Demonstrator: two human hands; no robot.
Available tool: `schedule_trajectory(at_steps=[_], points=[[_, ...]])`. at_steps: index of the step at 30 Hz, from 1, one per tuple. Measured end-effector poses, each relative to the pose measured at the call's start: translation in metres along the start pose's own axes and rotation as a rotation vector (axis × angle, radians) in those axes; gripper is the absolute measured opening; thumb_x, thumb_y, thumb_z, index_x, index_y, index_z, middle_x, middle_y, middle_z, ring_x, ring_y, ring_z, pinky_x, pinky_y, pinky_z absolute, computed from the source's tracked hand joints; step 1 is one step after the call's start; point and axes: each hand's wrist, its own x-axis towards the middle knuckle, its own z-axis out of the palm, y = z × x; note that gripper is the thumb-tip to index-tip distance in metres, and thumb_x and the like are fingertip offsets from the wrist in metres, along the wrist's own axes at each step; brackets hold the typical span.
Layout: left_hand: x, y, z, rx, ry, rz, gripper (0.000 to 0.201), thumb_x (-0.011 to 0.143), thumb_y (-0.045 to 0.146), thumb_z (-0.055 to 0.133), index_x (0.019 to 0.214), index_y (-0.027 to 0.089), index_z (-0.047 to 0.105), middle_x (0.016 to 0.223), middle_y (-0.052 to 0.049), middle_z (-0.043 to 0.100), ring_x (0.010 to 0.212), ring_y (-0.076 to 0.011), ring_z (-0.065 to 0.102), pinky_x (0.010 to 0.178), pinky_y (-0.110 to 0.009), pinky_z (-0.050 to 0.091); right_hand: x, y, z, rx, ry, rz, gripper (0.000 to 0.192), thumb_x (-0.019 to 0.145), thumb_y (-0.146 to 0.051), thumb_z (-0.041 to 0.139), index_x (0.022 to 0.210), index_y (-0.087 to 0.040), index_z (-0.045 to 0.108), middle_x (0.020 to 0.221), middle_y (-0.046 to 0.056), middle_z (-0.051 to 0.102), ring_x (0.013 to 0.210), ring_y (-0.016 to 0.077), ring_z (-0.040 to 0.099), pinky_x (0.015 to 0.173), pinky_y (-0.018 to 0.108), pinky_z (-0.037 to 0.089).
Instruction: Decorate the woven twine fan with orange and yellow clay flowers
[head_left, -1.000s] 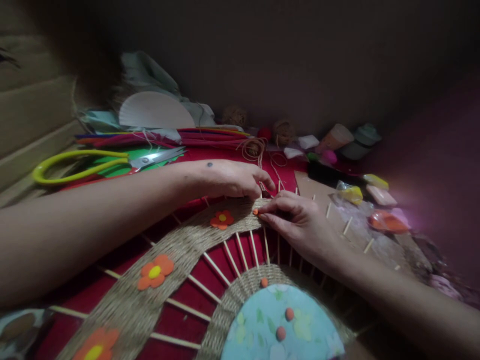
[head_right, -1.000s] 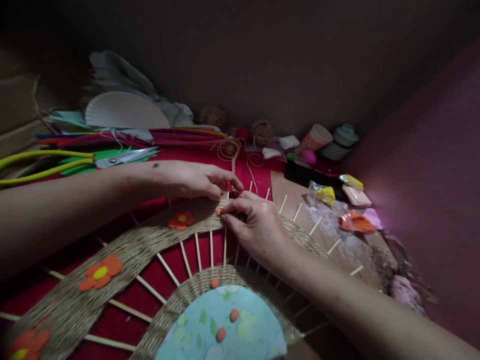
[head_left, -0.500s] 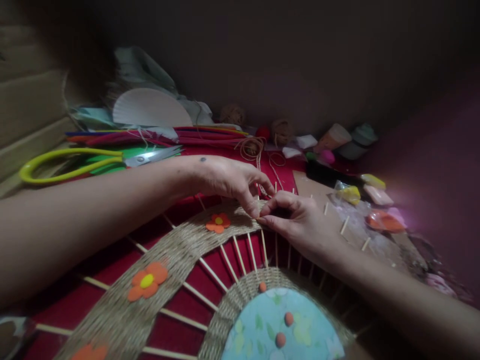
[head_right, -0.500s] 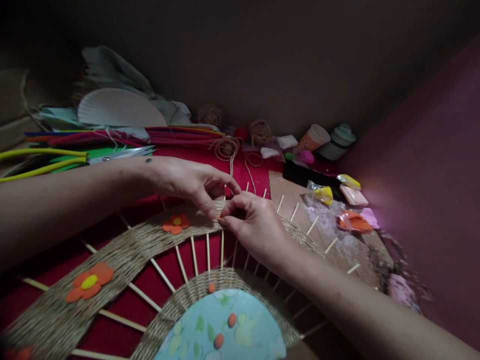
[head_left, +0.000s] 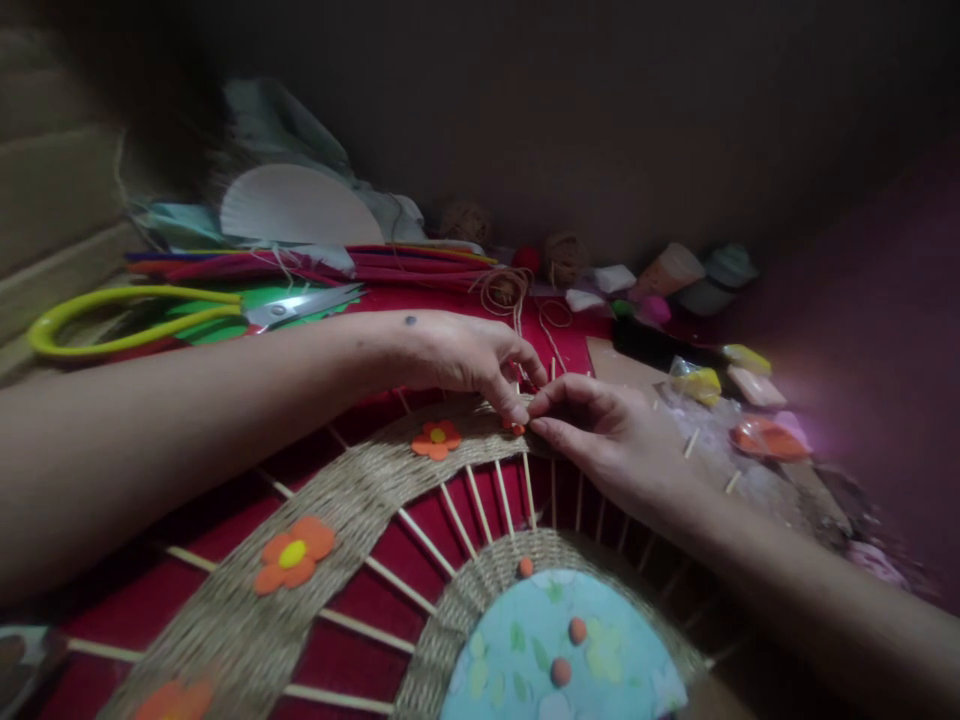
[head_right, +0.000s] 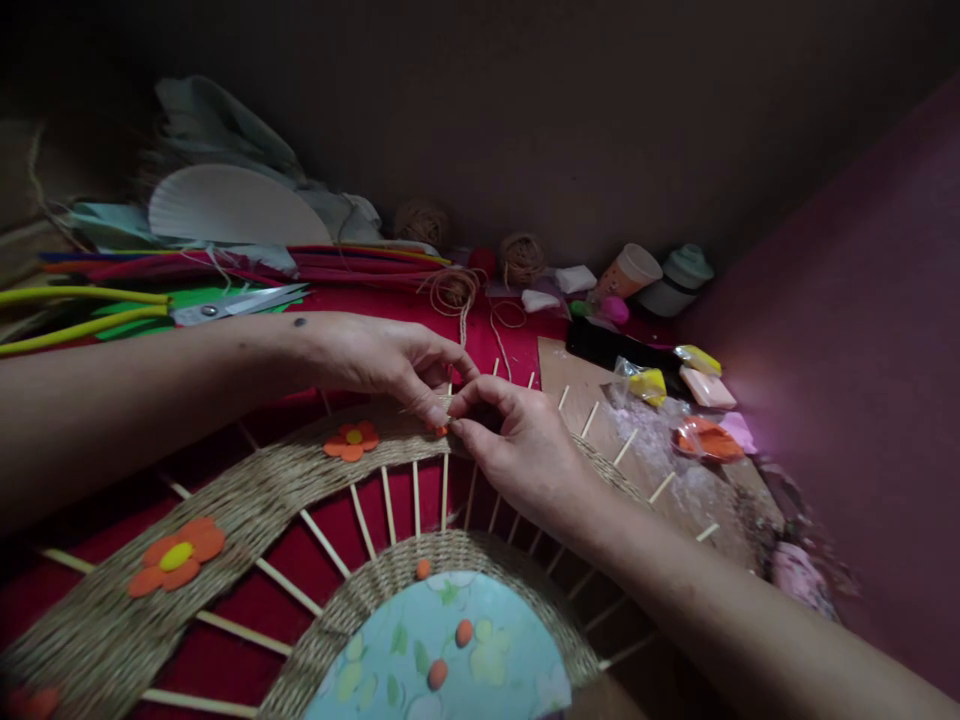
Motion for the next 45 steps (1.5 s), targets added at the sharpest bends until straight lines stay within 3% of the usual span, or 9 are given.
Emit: schedule_trajectory(at_steps=[6,8,10,13,17,25,36,42,45], points=[[-0.001,0.002,0.0,0.1,0.072,-0.017,0.035,0.075,0.037,0.062,0.108,0.025,0.063,0.082,0.002,0.066,0.078,-0.016,0.059,0.067,-0.023,0.041,-0.019,-0.011,-0.018,-0.085,0.136,-0.051,0.003,0.077,-0.019,0.062,0.079,-0.021,0.063,0.074,0.001,0.065,0.069,0.015,0.061,0.064,0.027,0.049],[0.0,0.002,-0.001,0.096,0.071,-0.007,0.034,0.074,0.037,0.061,0.106,0.025,0.065,0.086,0.002,0.067,0.084,-0.0169,0.059,0.072,-0.023,0.041,-0.029,-0.021,-0.021,-0.163,0.026,-0.069,0.005,0.077,-0.019,0.062,0.074,-0.022,0.065,0.071,0.001,0.064,0.066,0.0143,0.059,0.06,0.025,0.048],[0.001,0.0,-0.002,0.057,0.059,0.003,0.033,0.074,0.036,0.062,0.105,0.025,0.066,0.087,0.002,0.067,0.085,-0.017,0.059,0.073,-0.024,0.042,-0.039,-0.028,-0.019,-0.2,-0.172,-0.072,0.009,0.078,-0.019,0.062,0.07,-0.021,0.065,0.067,0.0,0.063,0.061,0.0123,0.057,0.054,0.023,0.045],[0.001,-0.002,-0.002,0.017,0.037,0.003,0.031,0.074,0.034,0.061,0.104,0.025,0.066,0.084,0.002,0.067,0.083,-0.0158,0.059,0.072,-0.023,0.042,-0.052,-0.032,-0.006,-0.314,-0.332,-0.16,0.011,0.082,-0.021,0.057,0.076,-0.019,0.067,0.073,0.004,0.061,0.065,0.0137,0.054,0.055,0.025,0.044],[0.0,-0.002,-0.002,0.03,0.053,0.005,0.029,0.076,0.033,0.06,0.103,0.023,0.066,0.081,0.001,0.067,0.082,-0.0154,0.059,0.07,-0.023,0.042,-0.06,-0.026,0.007,-0.456,-0.391,-0.274,0.017,0.083,-0.017,0.05,0.082,-0.015,0.067,0.077,0.008,0.058,0.07,0.0164,0.052,0.058,0.029,0.043],[-0.001,0.0,-0.001,0.079,0.092,0.01,0.034,0.074,0.035,0.063,0.106,0.024,0.065,0.089,0.0,0.068,0.085,-0.0173,0.059,0.07,-0.024,0.042,-0.053,-0.027,-0.001,-0.366,-0.526,-0.091,0.016,0.077,-0.009,0.055,0.081,-0.02,0.066,0.084,0.003,0.058,0.068,0.0119,0.052,0.058,0.023,0.043],[-0.002,0.007,0.004,0.18,0.081,-0.069,0.049,0.071,0.048,0.063,0.114,0.025,0.061,0.097,0.001,0.069,0.086,-0.0182,0.06,0.068,-0.022,0.041,-0.045,-0.015,-0.011,-0.267,-0.613,-0.161,0.011,0.084,-0.008,0.051,0.083,-0.017,0.056,0.089,0.001,0.053,0.075,0.0085,0.049,0.066,0.02,0.042],[-0.007,0.006,0.007,-0.102,0.058,-0.063,0.039,0.072,0.04,0.063,0.106,0.023,0.064,0.081,0.003,0.069,0.081,-0.0161,0.062,0.07,-0.022,0.042,-0.049,-0.024,-0.01,-0.424,-0.685,-0.229,0.014,0.083,-0.005,0.05,0.088,-0.015,0.058,0.095,0.005,0.053,0.081,0.0117,0.049,0.068,0.023,0.043],[-0.008,0.006,0.01,-0.188,0.044,-0.071,0.04,0.072,0.037,0.062,0.108,0.022,0.064,0.077,0.003,0.069,0.08,-0.0158,0.063,0.073,-0.022,0.042,-0.048,-0.019,-0.008,-0.382,-0.643,-0.269,0.008,0.085,-0.011,0.053,0.087,-0.014,0.06,0.091,0.005,0.054,0.077,0.0117,0.05,0.066,0.023,0.044]])
